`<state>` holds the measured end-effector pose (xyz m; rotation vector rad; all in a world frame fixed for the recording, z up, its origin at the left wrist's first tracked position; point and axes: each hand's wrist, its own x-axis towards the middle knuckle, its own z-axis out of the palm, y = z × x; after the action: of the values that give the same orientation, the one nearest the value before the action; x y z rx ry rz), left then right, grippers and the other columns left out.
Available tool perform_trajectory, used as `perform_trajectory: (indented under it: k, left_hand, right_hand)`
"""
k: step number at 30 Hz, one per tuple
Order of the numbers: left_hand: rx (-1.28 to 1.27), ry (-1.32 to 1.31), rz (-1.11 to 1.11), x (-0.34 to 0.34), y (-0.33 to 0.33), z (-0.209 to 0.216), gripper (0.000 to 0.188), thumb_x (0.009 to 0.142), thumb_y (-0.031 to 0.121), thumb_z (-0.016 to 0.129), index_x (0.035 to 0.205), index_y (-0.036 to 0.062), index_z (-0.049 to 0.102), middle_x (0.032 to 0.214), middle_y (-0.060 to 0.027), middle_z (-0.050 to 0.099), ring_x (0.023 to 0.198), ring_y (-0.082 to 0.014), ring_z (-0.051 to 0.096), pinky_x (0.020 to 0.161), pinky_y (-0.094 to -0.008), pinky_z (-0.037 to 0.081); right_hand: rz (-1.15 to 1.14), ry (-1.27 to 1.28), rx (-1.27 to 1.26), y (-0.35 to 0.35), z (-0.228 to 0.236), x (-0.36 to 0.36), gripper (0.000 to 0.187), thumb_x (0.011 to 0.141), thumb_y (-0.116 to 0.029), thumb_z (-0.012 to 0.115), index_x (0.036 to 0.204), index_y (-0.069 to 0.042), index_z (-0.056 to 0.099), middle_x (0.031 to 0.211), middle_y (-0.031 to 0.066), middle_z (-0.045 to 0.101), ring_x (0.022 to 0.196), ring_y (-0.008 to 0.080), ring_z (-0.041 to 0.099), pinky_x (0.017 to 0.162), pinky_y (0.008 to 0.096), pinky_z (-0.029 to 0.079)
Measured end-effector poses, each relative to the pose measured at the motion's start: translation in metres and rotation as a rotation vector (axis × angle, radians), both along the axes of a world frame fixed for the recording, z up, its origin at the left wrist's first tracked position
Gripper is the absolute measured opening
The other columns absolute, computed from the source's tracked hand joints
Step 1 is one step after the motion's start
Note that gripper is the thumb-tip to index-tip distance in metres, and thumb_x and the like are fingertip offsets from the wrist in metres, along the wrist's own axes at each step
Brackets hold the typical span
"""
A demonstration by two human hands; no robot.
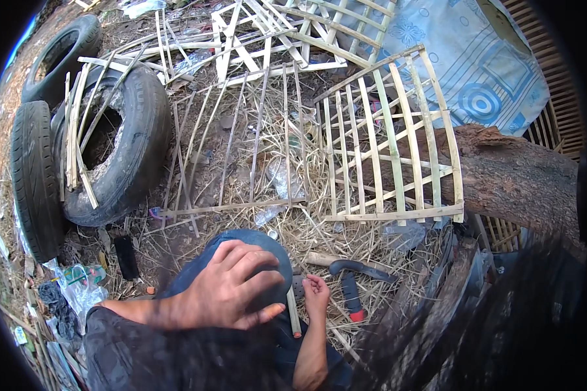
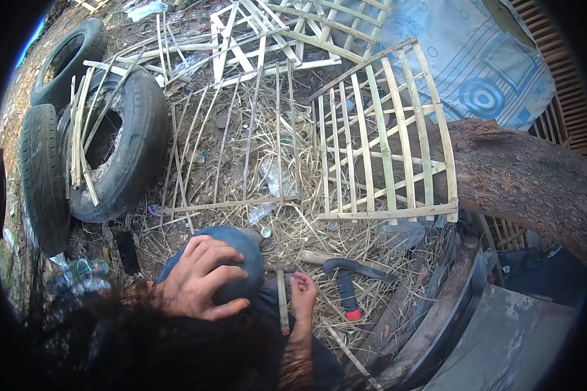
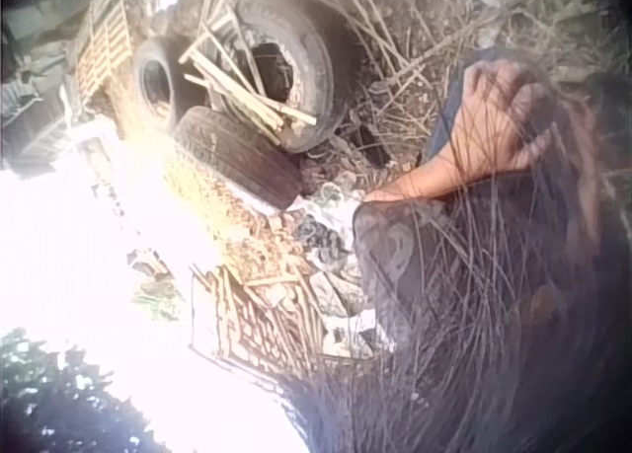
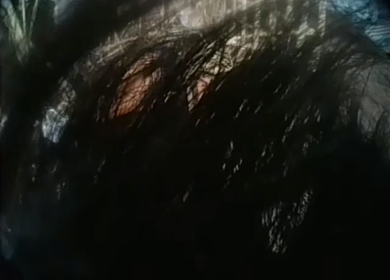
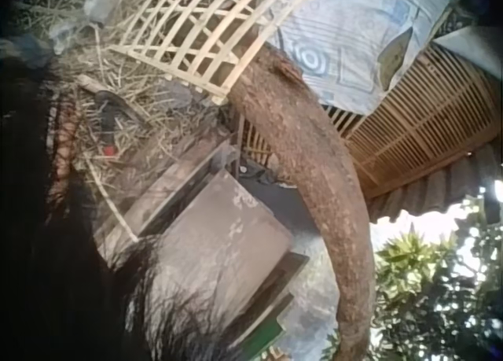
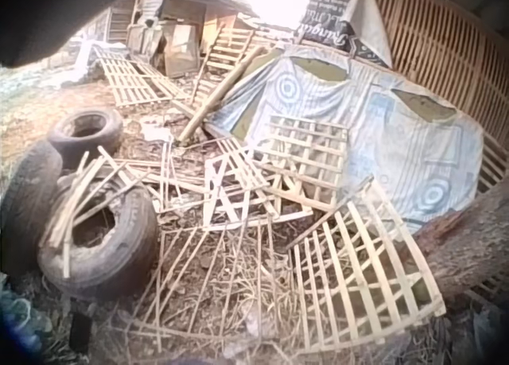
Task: The person uses a hammer to drive a nail into a bamboo lattice structure, then uses a thin bamboo strip to secure or weave parts of the lattice by hand.
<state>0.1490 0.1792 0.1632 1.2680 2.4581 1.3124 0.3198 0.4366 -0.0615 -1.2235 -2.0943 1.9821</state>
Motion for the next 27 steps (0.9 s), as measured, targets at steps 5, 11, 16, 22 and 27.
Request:
perform_trajectory:
  k: [5,11,16,22,27]
  left_hand:
    - [0.009,0.023,0.006,0.006,0.001,0.002,0.040,0.076,0.036,0.072,0.103,0.0081,0.059,0.107,-0.0102,0.054,0.102,-0.0288,0.053,0.091,-0.0440,0.040]
    - [0.010,0.066,0.019,0.018,0.000,0.006,0.041,0.075,0.035,0.072,0.103,0.0085,0.059,0.107,-0.0103,0.054,0.102,-0.0294,0.053,0.091,-0.0439,0.039]
    - [0.010,0.121,0.044,0.028,-0.002,0.010,0.041,0.072,0.032,0.074,0.101,0.0087,0.059,0.106,-0.0101,0.054,0.102,-0.0293,0.054,0.091,-0.0438,0.039]
    - [0.019,0.166,0.060,0.039,-0.002,0.011,0.042,0.070,0.029,0.076,0.101,0.0084,0.058,0.106,-0.0102,0.054,0.103,-0.0295,0.054,0.093,-0.0437,0.039]
    - [0.005,0.176,0.057,0.045,-0.003,0.010,0.042,0.070,0.028,0.076,0.102,0.0079,0.058,0.107,-0.0106,0.053,0.106,-0.0297,0.052,0.094,-0.0440,0.038]
  right_hand:
    - [0.006,-0.009,0.004,0.000,-0.004,0.020,0.021,0.085,-0.005,0.067,0.105,0.002,0.061,0.080,-0.0009,0.059,0.067,0.0027,0.052,0.061,0.0159,0.044]
    - [-0.006,-0.034,-0.008,-0.009,0.013,0.033,0.020,0.085,-0.001,0.066,0.104,0.002,0.061,0.081,-0.0007,0.059,0.071,0.0034,0.053,0.063,0.0161,0.044]
    - [-0.031,-0.014,-0.010,-0.020,0.018,0.044,0.020,0.085,-0.002,0.066,0.104,0.002,0.061,0.081,-0.0007,0.059,0.070,0.0035,0.053,0.062,0.0166,0.044]
    - [-0.052,0.026,-0.027,-0.026,0.011,0.064,0.020,0.085,-0.003,0.066,0.104,0.001,0.061,0.082,0.0000,0.060,0.072,0.0048,0.056,0.064,0.0172,0.045]
    - [-0.078,0.046,-0.016,-0.031,0.011,0.075,0.020,0.086,-0.005,0.067,0.104,0.001,0.061,0.082,0.0011,0.061,0.072,0.0058,0.057,0.065,0.0180,0.046]
